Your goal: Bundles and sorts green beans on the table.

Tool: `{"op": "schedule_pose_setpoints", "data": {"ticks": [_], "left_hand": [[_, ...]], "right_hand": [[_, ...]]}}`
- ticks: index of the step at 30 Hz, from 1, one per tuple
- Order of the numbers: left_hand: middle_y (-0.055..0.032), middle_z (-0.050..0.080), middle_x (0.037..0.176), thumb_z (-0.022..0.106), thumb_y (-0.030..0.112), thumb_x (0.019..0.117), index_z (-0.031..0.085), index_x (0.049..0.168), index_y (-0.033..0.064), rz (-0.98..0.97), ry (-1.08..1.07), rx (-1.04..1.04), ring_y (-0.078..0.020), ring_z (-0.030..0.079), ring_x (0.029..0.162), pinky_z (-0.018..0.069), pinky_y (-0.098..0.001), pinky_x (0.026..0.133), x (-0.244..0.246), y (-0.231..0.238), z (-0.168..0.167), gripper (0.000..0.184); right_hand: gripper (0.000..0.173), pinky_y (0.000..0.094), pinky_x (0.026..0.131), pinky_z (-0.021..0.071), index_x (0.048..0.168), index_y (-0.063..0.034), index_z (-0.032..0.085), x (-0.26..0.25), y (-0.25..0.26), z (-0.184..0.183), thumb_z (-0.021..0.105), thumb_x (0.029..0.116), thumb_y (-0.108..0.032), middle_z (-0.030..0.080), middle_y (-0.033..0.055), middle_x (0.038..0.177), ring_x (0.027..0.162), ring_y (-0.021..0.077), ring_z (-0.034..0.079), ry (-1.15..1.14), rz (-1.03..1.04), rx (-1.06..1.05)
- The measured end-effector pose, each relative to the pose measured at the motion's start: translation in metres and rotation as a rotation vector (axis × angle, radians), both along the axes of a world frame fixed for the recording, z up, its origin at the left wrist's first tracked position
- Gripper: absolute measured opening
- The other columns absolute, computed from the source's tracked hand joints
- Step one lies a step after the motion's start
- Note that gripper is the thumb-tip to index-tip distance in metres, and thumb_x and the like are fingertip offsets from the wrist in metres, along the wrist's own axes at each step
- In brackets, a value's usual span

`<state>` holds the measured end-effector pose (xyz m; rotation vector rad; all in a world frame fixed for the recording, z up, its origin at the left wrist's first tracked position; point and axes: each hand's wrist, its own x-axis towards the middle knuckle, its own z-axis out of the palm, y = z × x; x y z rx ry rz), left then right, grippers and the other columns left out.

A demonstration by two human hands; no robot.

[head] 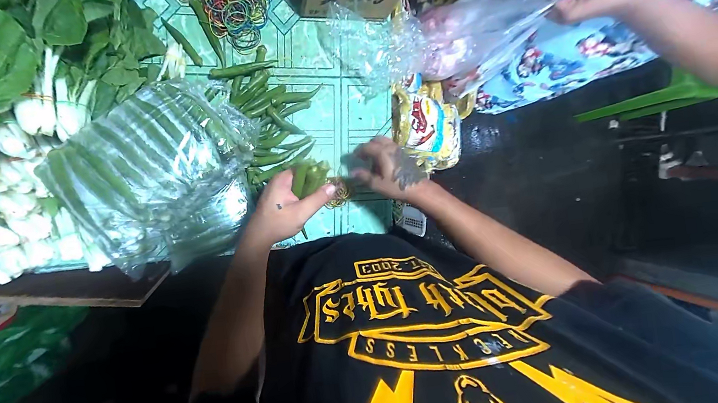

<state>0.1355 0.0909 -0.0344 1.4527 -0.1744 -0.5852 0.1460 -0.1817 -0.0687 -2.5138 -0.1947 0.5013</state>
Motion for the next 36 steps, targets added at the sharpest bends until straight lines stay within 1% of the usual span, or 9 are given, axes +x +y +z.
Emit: {"op": "schedule_pose_setpoints", "data": {"ticks": [2, 5, 11, 16, 21, 26, 30, 33, 36], "left_hand": [[0.0005, 0.063, 0.071, 0.071, 0.018, 0.0939, 0.067, 0.101, 0.0071, 0.000, 0.016, -0.036, -0.0072, 0.053, 0.052, 0.0466, -0.0239, 0.048, -0.001, 0.003, -0.004, 0.014], [-0.0005, 0.066, 0.070, 0.070, 0.014, 0.0947, 0.066, 0.100, 0.0052, -0.008, 0.030, -0.053, -0.0071, 0.056, 0.053, 0.0469, -0.0223, 0.049, -0.002, 0.001, -0.007, 0.011], [-0.0049, 0.063, 0.068, 0.071, 0.013, 0.0943, 0.067, 0.102, 0.0087, -0.028, 0.061, 0.012, -0.0117, 0.053, 0.048, 0.0451, -0.0242, 0.044, -0.012, -0.008, -0.008, 0.010], [-0.0027, 0.060, 0.066, 0.070, 0.018, 0.0956, 0.067, 0.103, 0.0090, -0.070, 0.092, 0.032, -0.0105, 0.051, 0.048, 0.0451, -0.0252, 0.046, -0.007, -0.014, -0.018, 0.012], [-0.0016, 0.059, 0.066, 0.072, 0.020, 0.0953, 0.066, 0.100, 0.0097, -0.072, 0.110, 0.043, -0.0094, 0.051, 0.050, 0.0454, -0.0249, 0.049, -0.001, -0.015, -0.023, 0.012], [-0.0029, 0.066, 0.076, 0.075, 0.020, 0.0936, 0.067, 0.106, 0.0072, -0.047, 0.050, 0.124, -0.0097, 0.059, 0.059, 0.0532, -0.0283, 0.058, -0.002, -0.015, -0.017, 0.019], [-0.0030, 0.069, 0.083, 0.076, 0.020, 0.0930, 0.068, 0.108, 0.0066, -0.034, 0.026, 0.140, -0.0090, 0.063, 0.066, 0.0569, -0.0292, 0.066, -0.001, -0.013, -0.010, 0.021], [-0.0029, 0.068, 0.081, 0.077, 0.020, 0.0920, 0.067, 0.108, 0.0068, 0.001, 0.020, 0.134, -0.0088, 0.061, 0.064, 0.0555, -0.0285, 0.063, -0.003, -0.008, -0.012, 0.023], [-0.0035, 0.072, 0.091, 0.078, 0.021, 0.0917, 0.068, 0.111, 0.0064, -0.010, -0.035, 0.182, -0.0092, 0.069, 0.080, 0.0609, -0.0324, 0.077, -0.001, -0.006, -0.007, 0.027]], "right_hand": [[0.032, 0.0578, 0.086, 0.0584, 0.122, -0.0085, 0.070, -0.025, -0.006, -0.034, 0.074, 0.0924, -0.021, 0.063, 0.0204, 0.121, 0.105, 0.0379, 0.067, -0.002, 0.027, -0.129], [0.013, 0.0517, 0.082, 0.0593, 0.102, -0.0063, 0.073, -0.044, -0.014, -0.064, 0.071, 0.0947, -0.017, 0.067, 0.0167, 0.109, 0.099, 0.0336, 0.068, -0.169, 0.018, -0.092], [0.007, 0.0412, 0.094, 0.0561, 0.092, -0.0061, 0.070, -0.036, -0.013, -0.028, 0.066, 0.0957, -0.011, 0.067, 0.0099, 0.118, 0.110, 0.0213, 0.065, -0.117, -0.120, 0.353], [0.007, 0.0319, 0.080, 0.0583, 0.104, -0.0038, 0.058, -0.016, -0.001, -0.002, 0.062, 0.0972, -0.004, 0.068, 0.0031, 0.088, 0.083, 0.0118, 0.068, 0.036, -0.400, 0.787], [0.029, 0.0411, 0.088, 0.0584, 0.123, -0.0203, 0.051, -0.005, 0.002, 0.041, 0.038, 0.0993, -0.010, 0.071, 0.0055, 0.107, 0.093, 0.0204, 0.071, 0.272, -0.523, 1.208], [0.042, 0.0353, 0.062, 0.0646, 0.124, -0.0140, 0.048, 0.014, 0.016, 0.087, 0.062, 0.0914, 0.008, 0.071, 0.0076, 0.128, 0.078, 0.0228, 0.075, 0.056, -0.111, 0.767], [0.039, 0.0423, 0.067, 0.0663, 0.124, -0.0115, 0.050, 0.027, 0.015, 0.105, 0.038, 0.0881, 0.001, 0.066, 0.0059, 0.137, 0.100, 0.0250, 0.075, -0.046, 0.134, 0.560], [0.020, 0.0344, 0.052, 0.0625, 0.113, -0.0090, 0.055, 0.034, 0.014, 0.105, 0.062, 0.0950, -0.003, 0.076, 0.0058, 0.114, 0.072, 0.0199, 0.075, -0.107, 0.113, 0.518], [0.048, 0.0363, 0.071, 0.0643, 0.101, -0.0093, 0.055, 0.044, 0.020, 0.104, 0.088, 0.0719, -0.027, 0.075, 0.0039, 0.097, 0.084, 0.0159, 0.075, -0.203, 0.222, 0.418]]}}
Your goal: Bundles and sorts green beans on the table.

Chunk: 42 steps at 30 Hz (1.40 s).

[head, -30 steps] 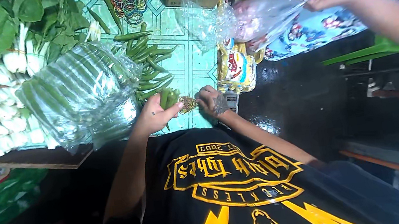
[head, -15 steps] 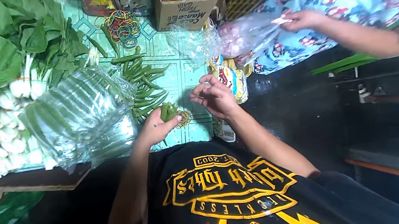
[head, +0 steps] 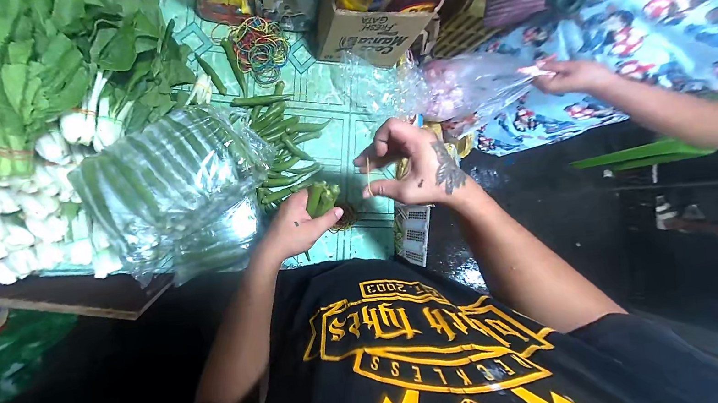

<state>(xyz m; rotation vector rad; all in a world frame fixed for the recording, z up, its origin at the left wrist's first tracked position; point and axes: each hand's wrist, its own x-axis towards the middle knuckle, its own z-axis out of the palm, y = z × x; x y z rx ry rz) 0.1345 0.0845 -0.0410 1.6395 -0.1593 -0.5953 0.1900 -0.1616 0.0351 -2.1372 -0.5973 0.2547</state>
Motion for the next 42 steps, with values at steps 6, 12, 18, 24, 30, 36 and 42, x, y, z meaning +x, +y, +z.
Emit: {"op": "schedule_pose_setpoints", "data": {"ticks": [6, 12, 18, 24, 30, 36, 42], "left_hand": [[-0.0039, 0.071, 0.086, 0.073, 0.017, 0.0910, 0.068, 0.108, 0.0070, -0.105, -0.219, 0.201, -0.0130, 0.070, 0.077, 0.0606, -0.0394, 0.072, 0.003, -0.009, 0.016, 0.021], [-0.0043, 0.069, 0.082, 0.070, 0.029, 0.0943, 0.068, 0.109, 0.0110, -0.127, -0.389, 0.388, -0.0183, 0.070, 0.076, 0.0597, -0.0455, 0.069, 0.006, -0.003, 0.017, 0.023], [-0.0060, 0.073, 0.114, 0.073, 0.027, 0.0928, 0.058, 0.142, 0.0149, -0.108, -0.367, 0.254, -0.0169, 0.072, 0.098, 0.0618, -0.0453, 0.087, 0.007, -0.003, 0.021, 0.052], [-0.0104, 0.074, 0.113, 0.072, 0.027, 0.0889, 0.059, 0.142, 0.0147, -0.138, -0.297, 0.427, -0.0268, 0.072, 0.103, 0.0585, -0.0544, 0.090, 0.014, -0.012, 0.028, 0.056], [-0.0119, 0.073, 0.111, 0.074, 0.030, 0.0902, 0.065, 0.128, 0.0037, -0.068, -0.090, 0.312, -0.0222, 0.070, 0.105, 0.0557, -0.0471, 0.097, 0.030, -0.013, 0.027, 0.047], [-0.0114, 0.072, 0.116, 0.074, 0.033, 0.0933, 0.063, 0.130, 0.0045, -0.102, -0.056, 0.260, -0.0190, 0.068, 0.110, 0.0543, -0.0438, 0.102, 0.027, -0.007, 0.029, 0.048], [-0.0114, 0.071, 0.088, 0.071, 0.033, 0.0922, 0.066, 0.115, 0.0071, -0.164, -0.254, 0.403, -0.0265, 0.071, 0.083, 0.0580, -0.0526, 0.075, 0.021, -0.008, 0.030, 0.035]], "right_hand": [[0.084, 0.0520, 0.079, 0.0583, 0.123, -0.0126, 0.055, 0.006, 0.045, 0.029, 0.090, 0.0548, -0.047, 0.071, 0.0019, 0.104, 0.095, 0.0208, 0.070, -0.052, 0.299, -0.392], [0.085, 0.0366, 0.077, 0.0649, 0.125, -0.0111, 0.046, 0.003, 0.040, 0.011, 0.096, 0.0596, -0.033, 0.071, 0.0030, 0.108, 0.092, 0.0137, 0.073, 0.198, 0.334, -0.068], [0.076, 0.0400, 0.079, 0.0613, 0.126, -0.0129, 0.041, -0.012, 0.032, -0.016, 0.082, 0.0758, -0.052, 0.067, 0.0102, 0.113, 0.097, 0.0221, 0.070, 0.550, 0.214, 0.498], [0.071, 0.0433, 0.087, 0.0591, 0.125, -0.0046, 0.040, -0.010, 0.032, -0.030, 0.082, 0.0804, -0.041, 0.066, 0.0161, 0.118, 0.105, 0.0261, 0.069, 0.494, 0.120, 0.558], [0.079, 0.0420, 0.093, 0.0593, 0.125, -0.0004, 0.047, 0.001, 0.037, -0.025, 0.086, 0.0757, -0.047, 0.066, 0.0146, 0.121, 0.110, 0.0222, 0.068, 0.305, 0.067, 0.297], [0.069, 0.0453, 0.098, 0.0573, 0.124, -0.0098, 0.044, 0.003, 0.035, -0.018, 0.084, 0.0758, -0.038, 0.064, 0.0141, 0.132, 0.118, 0.0271, 0.066, 0.403, 0.059, 0.406], [0.073, 0.0338, 0.079, 0.0620, 0.119, -0.0132, 0.047, 0.006, 0.045, -0.002, 0.086, 0.0662, -0.045, 0.070, -0.0046, 0.096, 0.089, 0.0056, 0.070, 0.022, 0.239, -0.125]]}}
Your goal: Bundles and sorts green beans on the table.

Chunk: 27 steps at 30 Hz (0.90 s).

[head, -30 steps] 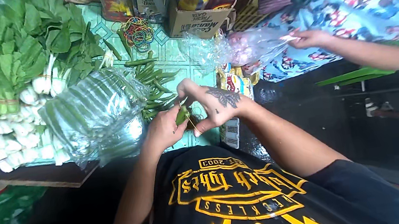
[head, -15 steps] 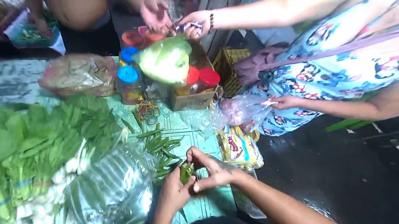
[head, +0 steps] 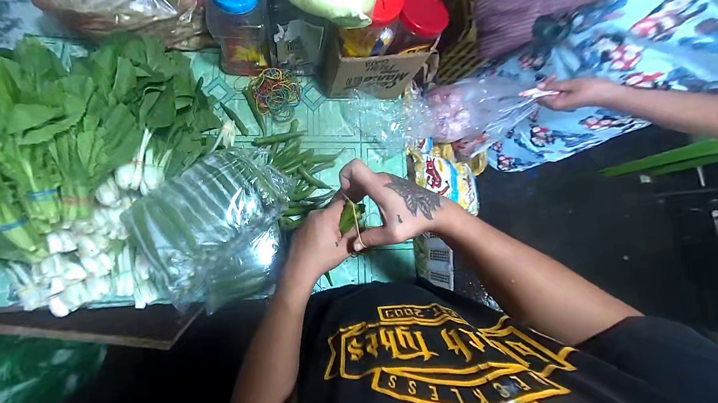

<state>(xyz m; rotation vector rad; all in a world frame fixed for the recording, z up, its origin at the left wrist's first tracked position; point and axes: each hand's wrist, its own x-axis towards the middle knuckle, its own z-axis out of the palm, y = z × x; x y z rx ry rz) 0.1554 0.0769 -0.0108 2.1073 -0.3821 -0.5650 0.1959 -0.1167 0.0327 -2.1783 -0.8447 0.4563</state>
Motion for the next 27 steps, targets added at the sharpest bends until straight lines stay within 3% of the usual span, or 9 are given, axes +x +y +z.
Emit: {"op": "schedule_pose_setpoints", "data": {"ticks": [2, 7, 11, 13, 16, 18, 22, 25, 27], "left_hand": [[-0.0118, 0.070, 0.087, 0.072, 0.032, 0.0922, 0.065, 0.115, 0.0075, -0.015, -0.028, 0.082, -0.0286, 0.070, 0.081, 0.0572, -0.0533, 0.072, 0.000, -0.001, 0.006, 0.034], [-0.0135, 0.072, 0.097, 0.073, 0.029, 0.0894, 0.056, 0.140, 0.0114, -0.045, -0.072, 0.228, -0.0328, 0.071, 0.092, 0.0569, -0.0579, 0.079, 0.000, -0.004, 0.012, 0.056], [-0.0032, 0.072, 0.086, 0.076, 0.021, 0.0913, 0.069, 0.112, 0.0077, 0.202, 0.156, -0.304, -0.0117, 0.069, 0.075, 0.0604, -0.0351, 0.072, 0.000, 0.004, -0.005, 0.026], [-0.0008, 0.055, 0.064, 0.073, 0.011, 0.0902, 0.063, 0.101, 0.0055, 0.327, 0.403, -0.710, -0.0081, 0.049, 0.050, 0.0445, -0.0246, 0.048, -0.004, 0.005, -0.014, 0.015], [0.0026, 0.051, 0.059, 0.069, 0.007, 0.0874, 0.061, 0.094, 0.0086, 0.397, 0.540, -1.115, -0.0058, 0.048, 0.049, 0.0420, -0.0214, 0.049, -0.015, -0.005, -0.017, 0.011], [-0.0012, 0.058, 0.066, 0.072, 0.009, 0.0873, 0.063, 0.094, 0.0071, 0.429, 0.415, -1.211, -0.0074, 0.052, 0.054, 0.0445, -0.0233, 0.053, -0.020, -0.021, -0.014, 0.010], [-0.0038, 0.073, 0.090, 0.075, 0.006, 0.0868, 0.067, 0.109, 0.0042, 0.495, -0.154, -0.774, -0.0121, 0.071, 0.078, 0.0638, -0.0340, 0.073, -0.013, -0.037, -0.003, 0.024], [-0.0036, 0.072, 0.090, 0.075, 0.021, 0.0837, 0.068, 0.111, 0.0082, 0.410, -0.434, -0.206, -0.0153, 0.071, 0.078, 0.0610, -0.0413, 0.068, -0.008, -0.028, 0.006, 0.031], [-0.0088, 0.071, 0.092, 0.075, 0.019, 0.0782, 0.068, 0.113, 0.0067, 0.333, -0.557, 0.031, -0.0243, 0.071, 0.078, 0.0590, -0.0481, 0.064, -0.007, -0.022, 0.017, 0.038]], "right_hand": [[0.073, 0.0375, 0.071, 0.0603, 0.118, -0.0136, 0.049, 0.001, 0.000, 0.004, 0.085, 0.0655, -0.049, 0.068, -0.0038, 0.090, 0.082, 0.0083, 0.069, -0.028, 0.002, -0.070], [0.075, 0.0332, 0.080, 0.0635, 0.121, -0.0097, 0.045, 0.005, -0.003, 0.004, 0.089, 0.0708, -0.043, 0.068, 0.0016, 0.101, 0.091, 0.0091, 0.071, 0.143, -0.011, 0.057], [0.058, 0.0321, 0.072, 0.0631, 0.112, -0.0121, 0.052, -0.002, -0.014, -0.006, 0.090, 0.0731, -0.034, 0.070, -0.0024, 0.084, 0.077, 0.0083, 0.071, 0.243, -0.043, 0.008], [0.040, 0.0299, 0.067, 0.0577, 0.100, -0.0103, 0.055, -0.007, -0.032, -0.014, 0.086, 0.0790, -0.024, 0.067, 0.0011, 0.074, 0.070, 0.0113, 0.067, 0.526, -0.055, 0.352], [0.018, 0.0498, 0.099, 0.0563, 0.102, -0.0231, 0.067, -0.026, -0.034, -0.025, 0.079, 0.0899, -0.028, 0.076, 0.0032, 0.096, 0.103, 0.0241, 0.073, 0.852, -0.158, 1.078], [0.021, 0.0552, 0.107, 0.0493, 0.116, -0.0285, 0.067, -0.039, -0.017, -0.031, 0.070, 0.0962, -0.035, 0.072, 0.0056, 0.120, 0.121, 0.0296, 0.065, 0.883, -0.283, 1.281], [0.051, 0.0422, 0.101, 0.0530, 0.135, -0.0280, 0.049, -0.041, 0.003, -0.032, 0.076, 0.0923, -0.033, 0.059, 0.0062, 0.146, 0.123, 0.0232, 0.063, 0.771, -0.306, 1.226], [0.073, 0.0413, 0.092, 0.0579, 0.138, -0.0201, 0.038, -0.030, 0.004, -0.015, 0.084, 0.0817, -0.017, 0.063, 0.0110, 0.134, 0.112, 0.0246, 0.067, 0.510, -0.292, 1.016], [0.079, 0.0458, 0.100, 0.0551, 0.138, -0.0144, 0.038, -0.022, 0.004, -0.006, 0.088, 0.0772, -0.014, 0.066, 0.0133, 0.129, 0.117, 0.0279, 0.066, 0.326, -0.255, 0.900]]}}
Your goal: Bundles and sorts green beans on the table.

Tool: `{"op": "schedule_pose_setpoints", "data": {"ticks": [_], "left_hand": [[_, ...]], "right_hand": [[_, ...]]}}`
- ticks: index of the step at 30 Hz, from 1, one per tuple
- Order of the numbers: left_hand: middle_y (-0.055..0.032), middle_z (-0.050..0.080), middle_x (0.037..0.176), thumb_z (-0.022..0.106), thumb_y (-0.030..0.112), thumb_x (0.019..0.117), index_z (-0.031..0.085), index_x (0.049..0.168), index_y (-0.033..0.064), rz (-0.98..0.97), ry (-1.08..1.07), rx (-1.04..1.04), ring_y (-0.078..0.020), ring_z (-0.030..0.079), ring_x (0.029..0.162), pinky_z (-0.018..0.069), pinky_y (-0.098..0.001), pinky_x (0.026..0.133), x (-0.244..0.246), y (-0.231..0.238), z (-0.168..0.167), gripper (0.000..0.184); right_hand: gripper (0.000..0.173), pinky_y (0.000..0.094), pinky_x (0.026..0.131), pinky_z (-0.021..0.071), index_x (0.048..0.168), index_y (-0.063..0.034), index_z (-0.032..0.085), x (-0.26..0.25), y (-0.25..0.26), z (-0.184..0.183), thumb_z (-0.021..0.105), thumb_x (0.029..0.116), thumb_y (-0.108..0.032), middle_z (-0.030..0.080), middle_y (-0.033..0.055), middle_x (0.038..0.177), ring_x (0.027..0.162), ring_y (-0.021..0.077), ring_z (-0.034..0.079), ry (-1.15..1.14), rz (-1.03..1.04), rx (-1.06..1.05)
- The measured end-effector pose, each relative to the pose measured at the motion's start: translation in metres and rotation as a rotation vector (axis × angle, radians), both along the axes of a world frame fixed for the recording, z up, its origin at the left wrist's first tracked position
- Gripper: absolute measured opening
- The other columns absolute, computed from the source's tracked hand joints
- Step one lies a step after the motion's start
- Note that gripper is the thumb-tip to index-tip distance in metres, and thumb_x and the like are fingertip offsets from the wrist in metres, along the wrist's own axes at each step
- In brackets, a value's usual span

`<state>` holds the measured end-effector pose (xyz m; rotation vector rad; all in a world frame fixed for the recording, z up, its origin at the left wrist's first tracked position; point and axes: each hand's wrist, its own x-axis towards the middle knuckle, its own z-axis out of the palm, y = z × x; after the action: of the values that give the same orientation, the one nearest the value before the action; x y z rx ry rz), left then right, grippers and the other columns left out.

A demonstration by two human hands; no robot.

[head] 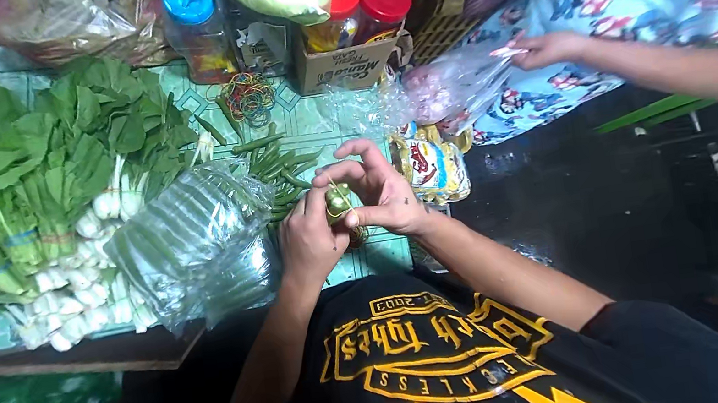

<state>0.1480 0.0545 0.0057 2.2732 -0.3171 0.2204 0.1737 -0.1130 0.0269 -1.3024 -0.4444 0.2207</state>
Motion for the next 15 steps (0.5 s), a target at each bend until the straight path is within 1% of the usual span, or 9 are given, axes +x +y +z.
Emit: {"op": "schedule_pose_setpoints", "data": {"ticks": [1, 2, 4, 7, 8, 10, 12, 14, 15], "left_hand": [[-0.0114, 0.071, 0.093, 0.076, 0.018, 0.0756, 0.067, 0.115, 0.0051, 0.005, -0.021, 0.109, -0.0285, 0.071, 0.079, 0.0582, -0.0506, 0.064, 0.000, 0.001, 0.005, 0.042], [-0.0123, 0.070, 0.093, 0.077, 0.017, 0.0763, 0.066, 0.116, 0.0049, 0.017, -0.028, 0.202, -0.0306, 0.071, 0.079, 0.0575, -0.0511, 0.063, 0.000, 0.001, 0.009, 0.043], [-0.0135, 0.069, 0.093, 0.075, 0.017, 0.0815, 0.064, 0.120, 0.0046, 0.049, -0.012, 0.319, -0.0325, 0.071, 0.081, 0.0568, -0.0504, 0.063, -0.003, 0.001, 0.015, 0.042], [-0.0123, 0.069, 0.090, 0.075, 0.017, 0.0827, 0.065, 0.108, 0.0060, 0.072, 0.040, 0.375, -0.0318, 0.071, 0.080, 0.0568, -0.0498, 0.062, -0.006, 0.000, 0.014, 0.029], [-0.0120, 0.069, 0.089, 0.076, 0.019, 0.0828, 0.066, 0.108, 0.0060, 0.069, 0.079, 0.350, -0.0317, 0.071, 0.079, 0.0569, -0.0508, 0.062, -0.006, 0.001, 0.013, 0.030], [-0.0106, 0.069, 0.084, 0.077, 0.022, 0.0823, 0.064, 0.113, 0.0056, 0.044, 0.186, 0.196, -0.0298, 0.069, 0.072, 0.0562, -0.0514, 0.060, -0.007, 0.003, 0.010, 0.037], [-0.0039, 0.070, 0.084, 0.078, 0.021, 0.0806, 0.060, 0.114, 0.0094, -0.015, 0.306, -0.036, -0.0188, 0.069, 0.071, 0.0594, -0.0440, 0.062, -0.005, 0.007, 0.006, 0.040], [0.0023, 0.071, 0.087, 0.082, 0.021, 0.0795, 0.064, 0.110, 0.0132, -0.101, 0.361, -0.268, -0.0086, 0.070, 0.075, 0.0623, -0.0352, 0.067, -0.006, 0.010, 0.001, 0.036], [0.0030, 0.073, 0.089, 0.083, 0.021, 0.0807, 0.067, 0.110, 0.0132, -0.151, 0.373, -0.365, -0.0071, 0.071, 0.077, 0.0638, -0.0335, 0.069, -0.006, 0.011, -0.001, 0.034]], "right_hand": [[0.078, 0.0462, 0.100, 0.0549, 0.137, -0.0119, 0.040, 0.003, 0.001, 0.003, 0.088, 0.0758, -0.013, 0.067, 0.0137, 0.126, 0.116, 0.0281, 0.066, -0.053, -0.010, -0.044], [0.076, 0.0462, 0.100, 0.0550, 0.136, -0.0091, 0.041, 0.004, 0.001, 0.005, 0.087, 0.0753, -0.013, 0.067, 0.0145, 0.124, 0.115, 0.0280, 0.066, -0.092, -0.019, -0.078], [0.073, 0.0450, 0.100, 0.0548, 0.136, -0.0055, 0.043, 0.002, 0.004, 0.007, 0.085, 0.0758, -0.012, 0.067, 0.0152, 0.123, 0.115, 0.0269, 0.065, -0.106, -0.021, -0.112], [0.068, 0.0420, 0.094, 0.0557, 0.133, -0.0043, 0.046, -0.002, 0.007, 0.002, 0.078, 0.0729, -0.011, 0.060, 0.0132, 0.120, 0.110, 0.0233, 0.062, -0.057, -0.039, -0.123], [0.066, 0.0402, 0.090, 0.0564, 0.131, -0.0061, 0.049, -0.004, 0.006, 0.001, 0.074, 0.0711, -0.010, 0.060, 0.0114, 0.120, 0.108, 0.0217, 0.062, -0.016, -0.059, -0.114], [0.057, 0.0377, 0.089, 0.0558, 0.129, -0.0084, 0.051, -0.006, 0.001, 0.002, 0.069, 0.0743, -0.010, 0.059, 0.0082, 0.121, 0.107, 0.0192, 0.061, 0.019, -0.058, -0.118], [0.047, 0.0380, 0.090, 0.0574, 0.128, -0.0040, 0.058, -0.003, -0.007, 0.005, 0.069, 0.0829, -0.010, 0.060, 0.0094, 0.125, 0.107, 0.0191, 0.062, -0.031, -0.015, -0.193], [0.042, 0.0357, 0.088, 0.0603, 0.129, -0.0021, 0.063, 0.000, -0.017, 0.012, 0.073, 0.0895, -0.014, 0.060, 0.0100, 0.131, 0.106, 0.0182, 0.065, -0.108, 0.002, -0.346], [0.040, 0.0360, 0.089, 0.0607, 0.128, -0.0022, 0.064, 0.001, -0.022, 0.018, 0.072, 0.0919, -0.016, 0.061, 0.0100, 0.132, 0.107, 0.0186, 0.066, -0.127, -0.013, -0.393]]}}
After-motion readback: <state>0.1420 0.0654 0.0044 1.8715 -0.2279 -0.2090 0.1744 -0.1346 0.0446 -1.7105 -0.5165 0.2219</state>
